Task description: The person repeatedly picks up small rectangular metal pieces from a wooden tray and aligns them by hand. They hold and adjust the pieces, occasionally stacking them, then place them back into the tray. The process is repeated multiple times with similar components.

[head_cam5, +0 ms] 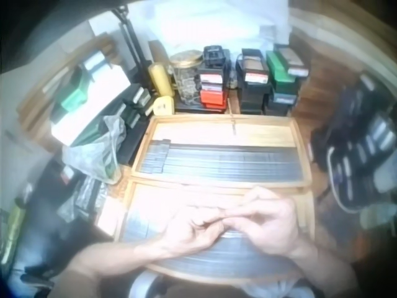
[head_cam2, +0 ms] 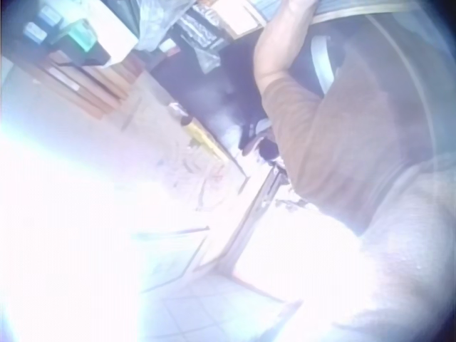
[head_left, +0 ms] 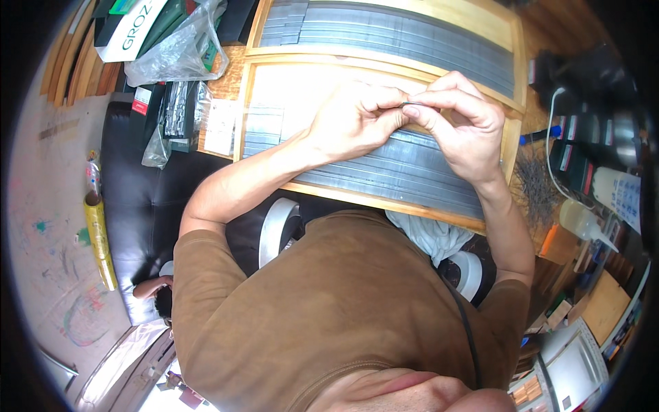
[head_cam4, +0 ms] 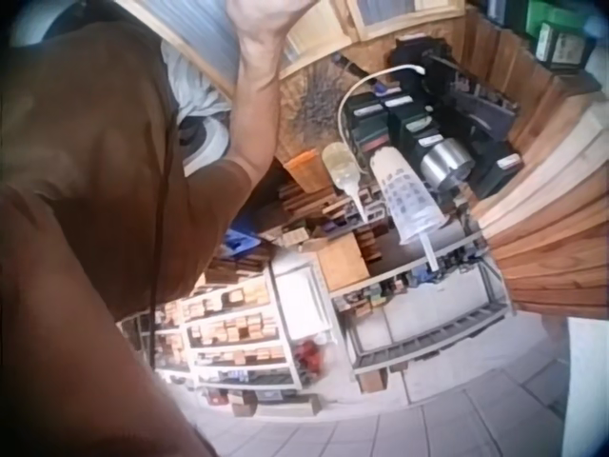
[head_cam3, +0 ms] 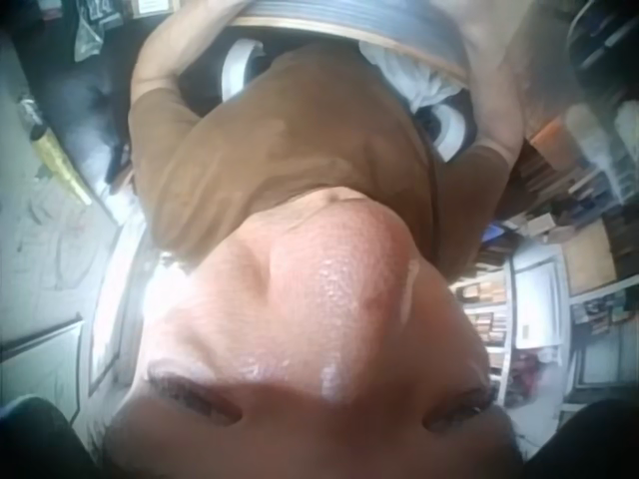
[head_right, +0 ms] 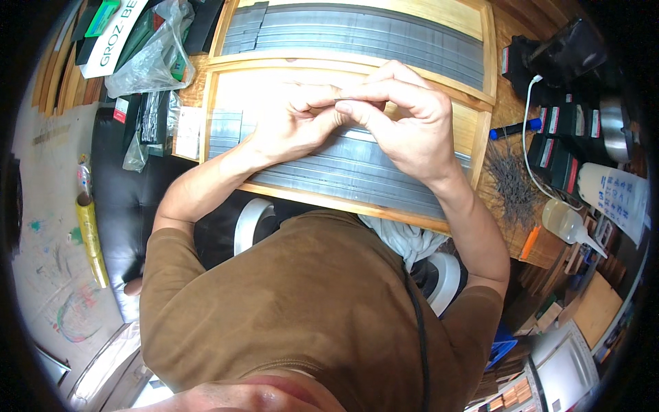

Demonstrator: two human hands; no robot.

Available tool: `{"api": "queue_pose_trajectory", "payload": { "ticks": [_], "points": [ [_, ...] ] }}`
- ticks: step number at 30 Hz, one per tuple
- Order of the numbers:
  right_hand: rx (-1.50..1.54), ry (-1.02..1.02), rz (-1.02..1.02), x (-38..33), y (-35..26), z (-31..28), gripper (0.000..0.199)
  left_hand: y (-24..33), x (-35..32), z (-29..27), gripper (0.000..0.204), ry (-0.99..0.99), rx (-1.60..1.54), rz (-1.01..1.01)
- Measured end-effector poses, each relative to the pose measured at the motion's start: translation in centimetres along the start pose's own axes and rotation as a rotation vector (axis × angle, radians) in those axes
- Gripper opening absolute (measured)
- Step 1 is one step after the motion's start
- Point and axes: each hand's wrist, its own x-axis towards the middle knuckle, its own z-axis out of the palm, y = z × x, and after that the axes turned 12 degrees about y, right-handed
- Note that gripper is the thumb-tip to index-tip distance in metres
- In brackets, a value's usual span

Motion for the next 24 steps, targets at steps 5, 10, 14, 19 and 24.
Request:
{"api": "queue_pose_trajectory", "payload": {
  "ticks": [5, 10, 14, 19, 24],
  "points": [
    [0.003, -0.001, -0.004, -0.03, -0.01, 0.00, 0.016, 0.32, 0.08, -0.22, 0.014, -0.029, 0.054, -0.028],
    [0.020, 0.010, 0.013, -0.16, 0.15, 0.12, 0.018, 0.35, 0.33, -0.15, 0.011, -0.014, 0.027, 0.040],
    [0.020, 0.017, 0.029, -0.18, 0.32, 0.19, 0.019, 0.49, 0.48, -0.28, 0.010, -0.033, 0.047, 0.036],
    [0.035, 0.007, 0.063, -0.28, 0.55, 0.06, 0.018, -0.03, 0.28, -0.22, 0.010, -0.039, 0.025, 0.012],
    [0.051, 0.012, 0.075, -0.24, 0.59, 0.10, 0.017, 0.33, 0.35, -0.16, 0.011, -0.048, 0.019, -0.014]
  ]
}}
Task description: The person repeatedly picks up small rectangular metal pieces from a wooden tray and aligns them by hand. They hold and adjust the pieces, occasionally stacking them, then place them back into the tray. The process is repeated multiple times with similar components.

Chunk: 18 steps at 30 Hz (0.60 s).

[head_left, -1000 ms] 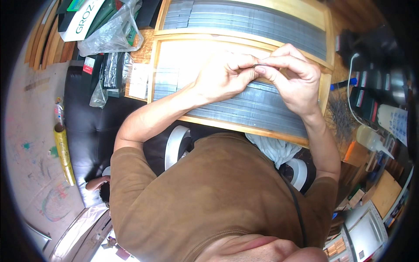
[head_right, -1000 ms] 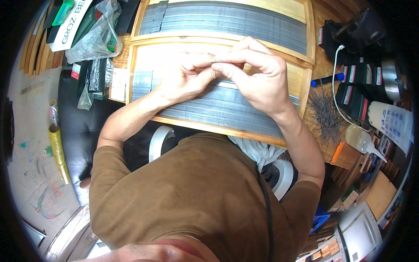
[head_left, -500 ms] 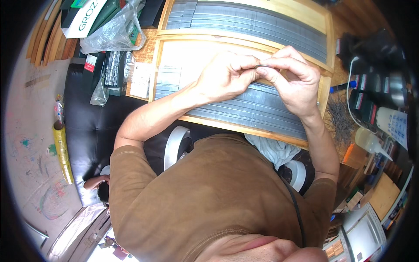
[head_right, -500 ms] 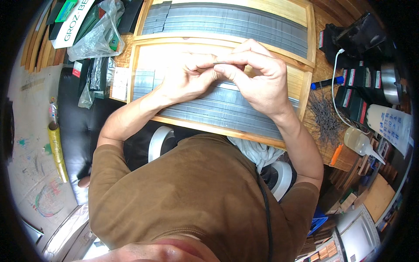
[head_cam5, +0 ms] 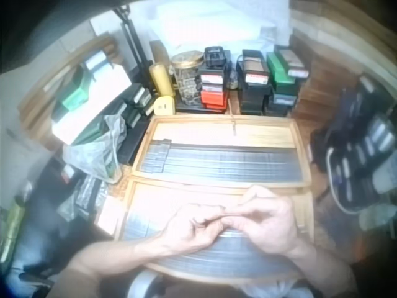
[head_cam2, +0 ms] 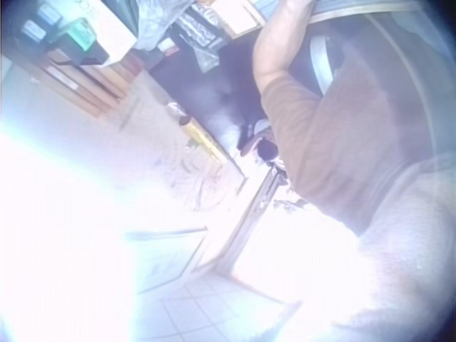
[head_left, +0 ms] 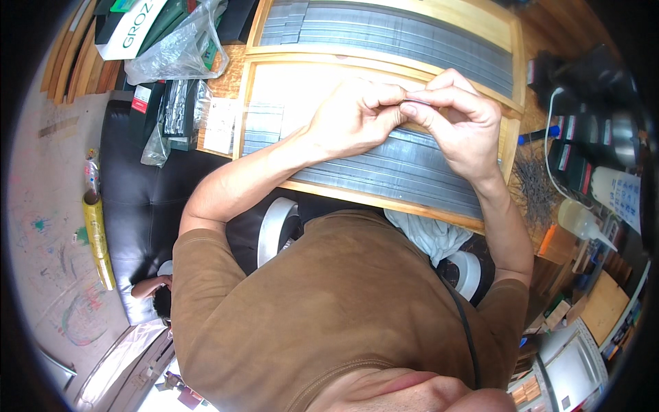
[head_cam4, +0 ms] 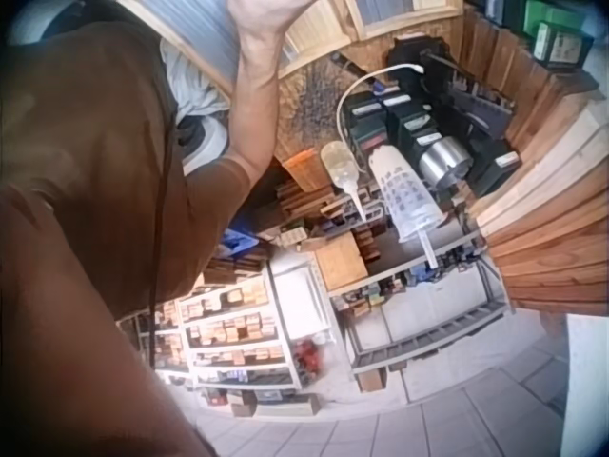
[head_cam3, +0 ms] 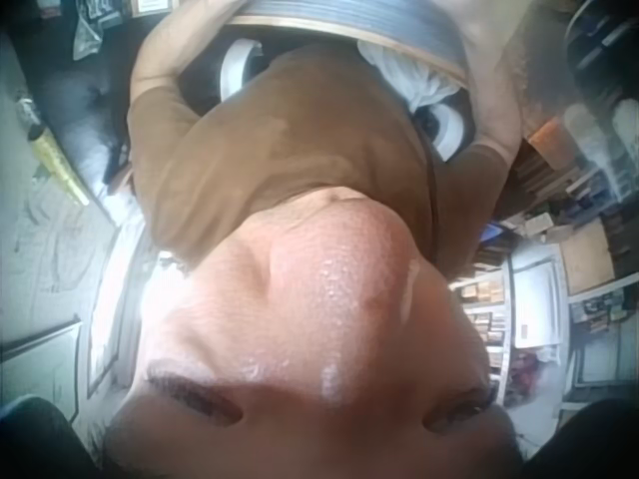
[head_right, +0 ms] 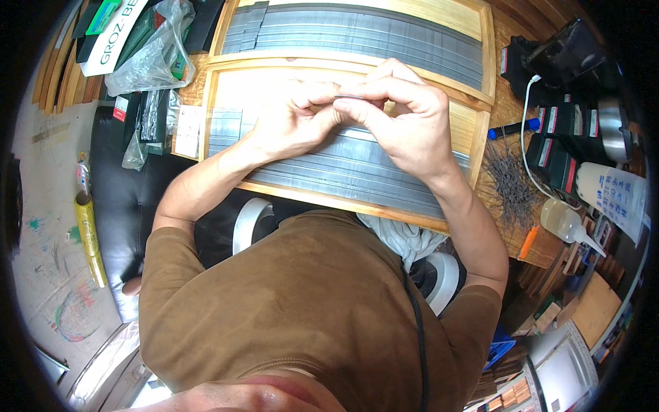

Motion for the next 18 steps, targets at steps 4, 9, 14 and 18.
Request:
{"api": "queue_pose_trajectory", "payload": {
  "ticks": [4, 9, 14, 18],
  "points": [
    [0.008, -0.002, -0.001, 0.01, 0.11, 0.01, 0.017, 0.22, 0.07, -0.59, 0.018, -0.079, 0.062, -0.070],
    [0.015, 0.002, -0.005, 0.05, 0.15, 0.12, 0.017, 0.02, 0.05, 0.05, 0.010, 0.034, 0.002, 0.050],
    [-0.042, 0.018, -0.061, 0.12, -0.45, 0.12, 0.018, -0.12, 0.13, -0.14, 0.011, 0.008, 0.033, 0.038],
    [-0.054, 0.038, -0.097, 0.11, -0.52, -0.30, 0.015, 0.26, 0.09, -0.07, 0.016, 0.029, 0.006, 0.015]
  ]
}}
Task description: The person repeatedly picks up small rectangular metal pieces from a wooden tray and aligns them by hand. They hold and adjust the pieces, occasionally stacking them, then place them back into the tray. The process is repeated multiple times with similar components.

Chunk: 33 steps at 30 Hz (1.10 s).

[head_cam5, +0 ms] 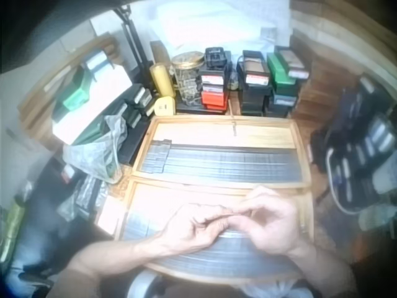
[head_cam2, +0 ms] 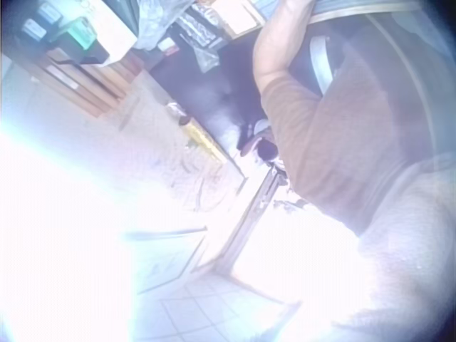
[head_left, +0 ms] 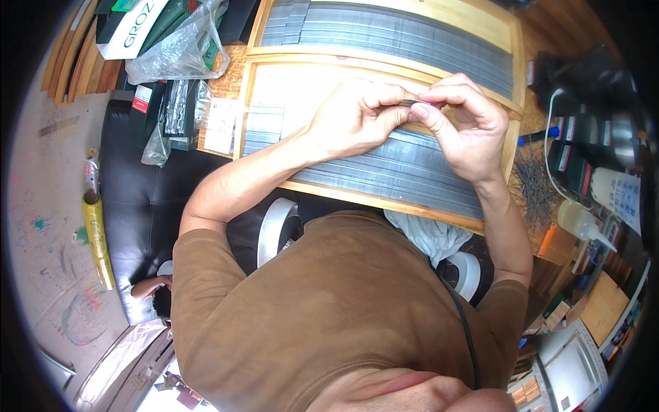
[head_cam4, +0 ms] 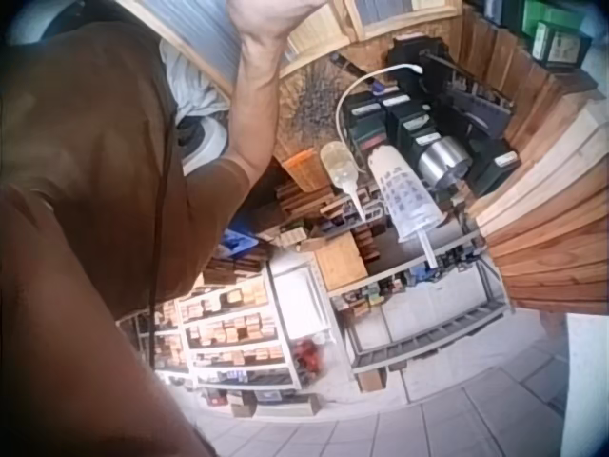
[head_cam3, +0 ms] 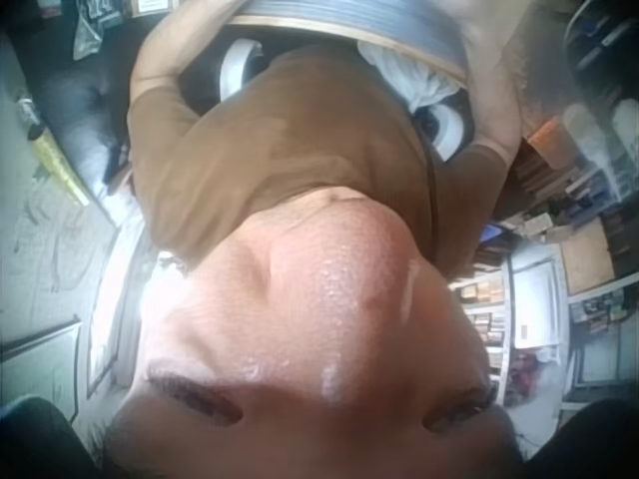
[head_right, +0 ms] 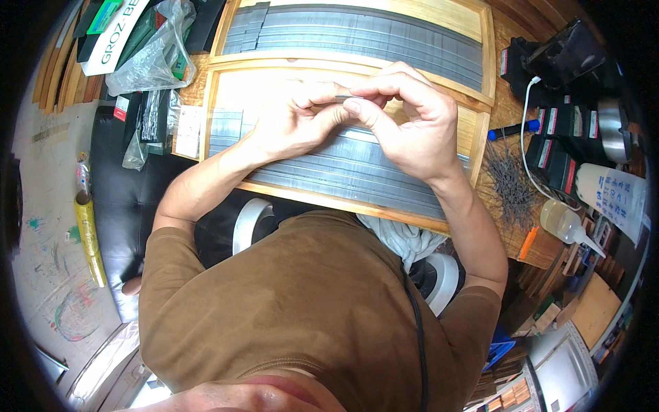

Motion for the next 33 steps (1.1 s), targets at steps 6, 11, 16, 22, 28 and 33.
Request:
{"api": "queue_pose_trajectory", "payload": {
  "ticks": [6, 11, 16, 22, 28, 33],
  "points": [
    [0.013, -0.019, 0.019, 0.14, -0.05, -0.08, 0.011, -0.08, -0.05, 0.09, 0.018, -0.003, -0.012, -0.008],
    [0.021, -0.025, 0.044, 0.08, 0.06, -0.21, 0.010, 0.18, 0.01, 0.02, 0.018, -0.017, -0.045, -0.023],
    [0.035, -0.018, 0.070, 0.01, -0.02, -0.15, 0.010, 0.17, 0.03, 0.10, 0.018, -0.013, -0.064, -0.027],
    [0.022, -0.024, 0.049, 0.10, 0.03, -0.23, 0.009, 0.10, 0.05, 0.06, 0.017, -0.013, -0.042, -0.018],
    [0.063, -0.003, 0.091, 0.04, -0.20, -0.08, 0.008, -0.17, 0.06, 0.06, 0.012, -0.019, 0.004, -0.041],
    [-0.134, -0.064, -0.083, 0.55, -0.71, -0.26, 0.006, -0.23, -0.03, 0.00, 0.011, -0.008, 0.018, -0.042]
  ]
}}
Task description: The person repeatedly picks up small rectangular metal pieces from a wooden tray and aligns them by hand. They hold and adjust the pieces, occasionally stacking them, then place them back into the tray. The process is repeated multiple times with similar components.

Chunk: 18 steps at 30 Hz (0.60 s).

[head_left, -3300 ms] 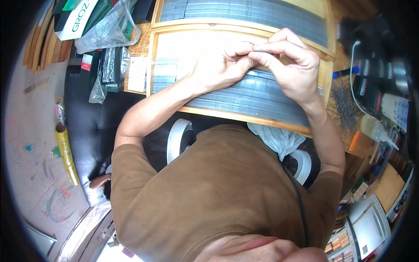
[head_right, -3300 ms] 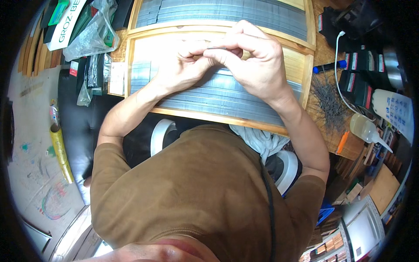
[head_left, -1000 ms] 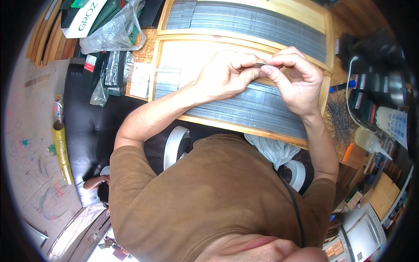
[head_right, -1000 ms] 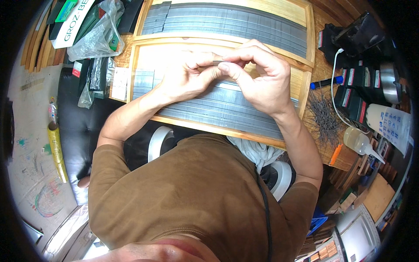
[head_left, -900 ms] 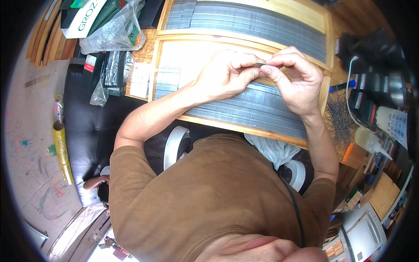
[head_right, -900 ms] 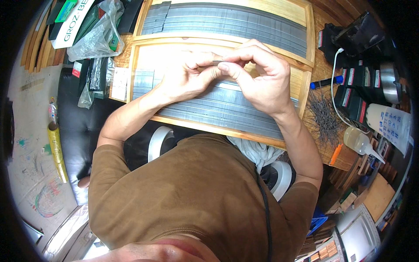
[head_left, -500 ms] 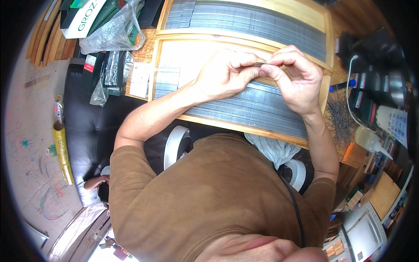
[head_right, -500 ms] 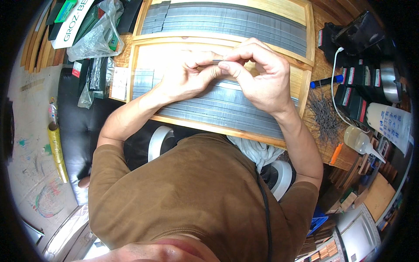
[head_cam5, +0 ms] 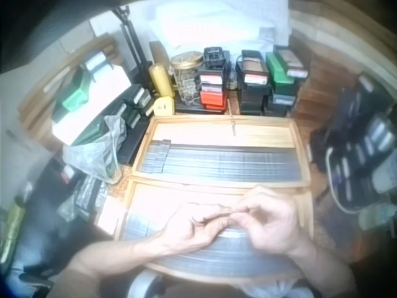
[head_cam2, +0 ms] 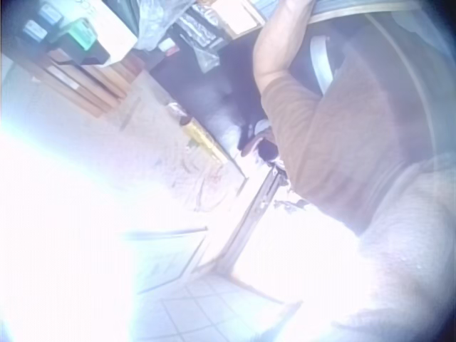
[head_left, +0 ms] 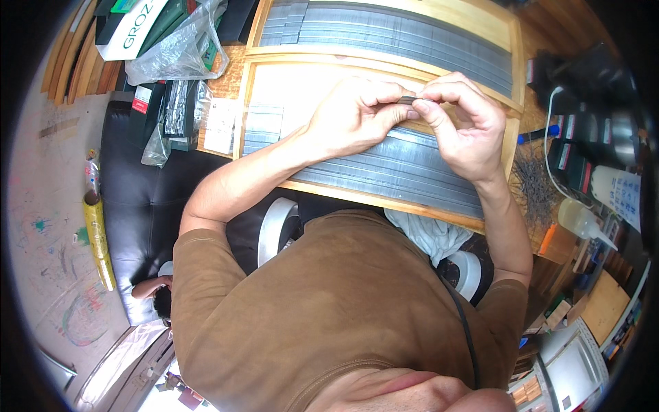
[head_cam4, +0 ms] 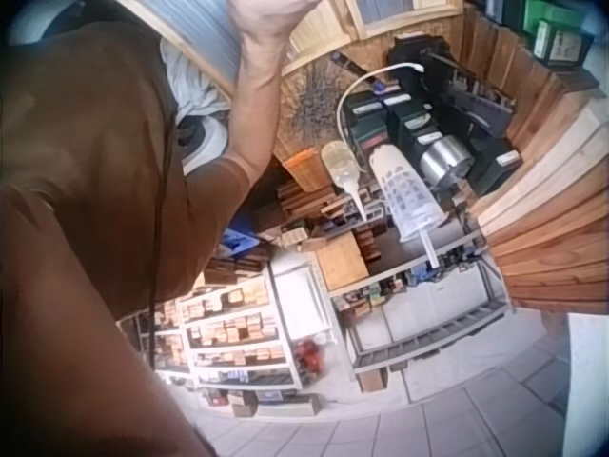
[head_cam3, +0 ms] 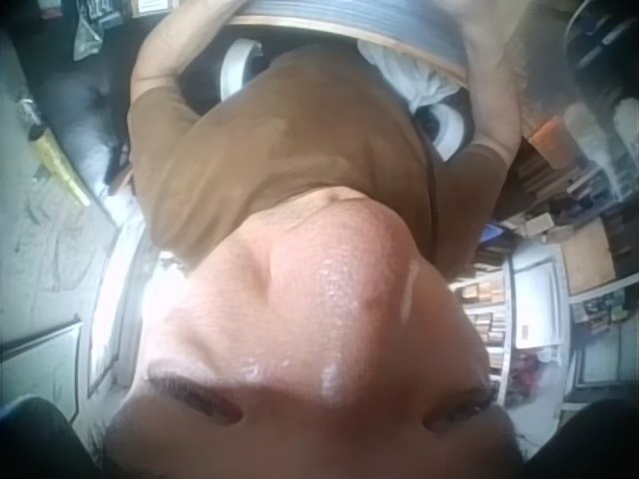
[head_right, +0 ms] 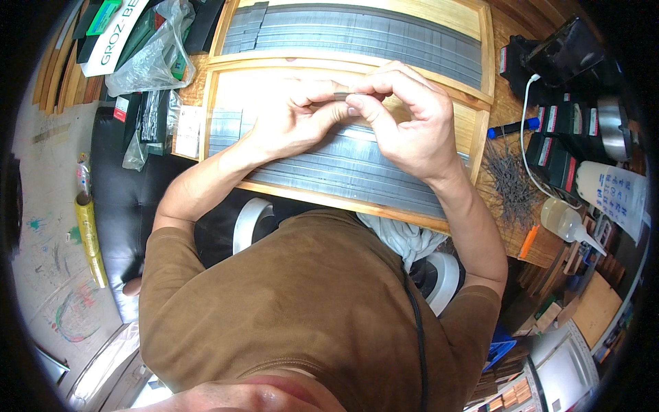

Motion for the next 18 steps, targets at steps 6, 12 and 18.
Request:
{"api": "queue_pose_trajectory", "payload": {
  "ticks": [6, 12, 18],
  "points": [
    [0.022, 0.050, 0.035, -0.3, 0.5, 0.1, 0.004, -0.2, -0.1, 0.5, 0.015, 0.050, -0.055, -0.055],
    [0.102, 0.158, 0.151, 0.3, -0.1, -2.2, 0.005, 0.5, 1.3, -0.6, 0.037, -0.039, -0.032, -0.376],
    [-0.518, 0.080, 0.328, -0.3, -6.5, -12.4, 0.008, 0.7, 1.6, -1.7, 0.034, -0.069, -0.389, -0.517]
  ]
}}
